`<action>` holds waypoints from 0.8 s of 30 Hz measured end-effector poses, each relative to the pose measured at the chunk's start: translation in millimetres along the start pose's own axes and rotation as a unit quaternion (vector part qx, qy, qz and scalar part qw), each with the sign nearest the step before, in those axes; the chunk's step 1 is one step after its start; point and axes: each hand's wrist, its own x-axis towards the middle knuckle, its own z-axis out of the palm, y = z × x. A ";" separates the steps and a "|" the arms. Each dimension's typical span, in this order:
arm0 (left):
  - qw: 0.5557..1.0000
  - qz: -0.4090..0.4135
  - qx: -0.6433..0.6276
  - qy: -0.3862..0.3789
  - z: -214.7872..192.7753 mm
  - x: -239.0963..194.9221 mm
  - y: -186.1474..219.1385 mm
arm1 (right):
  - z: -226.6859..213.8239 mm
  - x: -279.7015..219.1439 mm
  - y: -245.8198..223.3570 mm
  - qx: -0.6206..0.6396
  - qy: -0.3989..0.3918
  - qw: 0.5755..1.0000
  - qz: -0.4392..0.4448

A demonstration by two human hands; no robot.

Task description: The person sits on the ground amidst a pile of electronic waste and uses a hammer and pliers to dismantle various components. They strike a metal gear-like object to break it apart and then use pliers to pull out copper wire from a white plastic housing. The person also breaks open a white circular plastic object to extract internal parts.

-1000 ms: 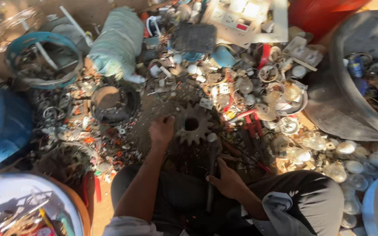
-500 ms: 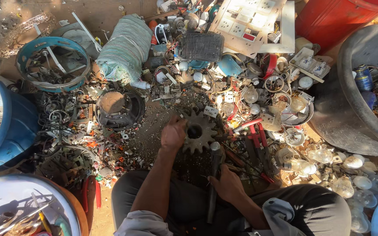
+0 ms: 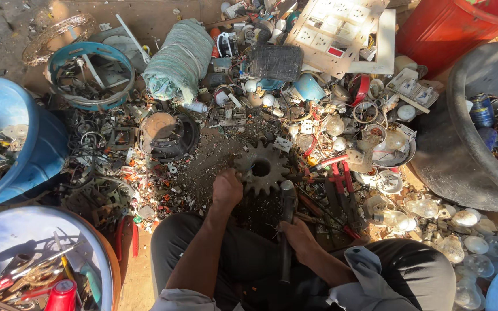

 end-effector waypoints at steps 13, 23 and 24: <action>0.989 -0.132 -0.016 -0.057 34.7 13.8 -22.7 | 5.7 -44.5 -64.7 0.036 -0.142 0.941 -0.305; 0.965 0.092 0.244 -0.014 42.8 5.2 -14.5 | 27.4 -17.6 -67.1 -0.518 0.205 0.694 -0.456; 0.962 0.091 0.255 -0.036 41.7 2.0 -12.3 | 28.1 -18.3 -66.1 -0.522 0.200 0.678 -0.478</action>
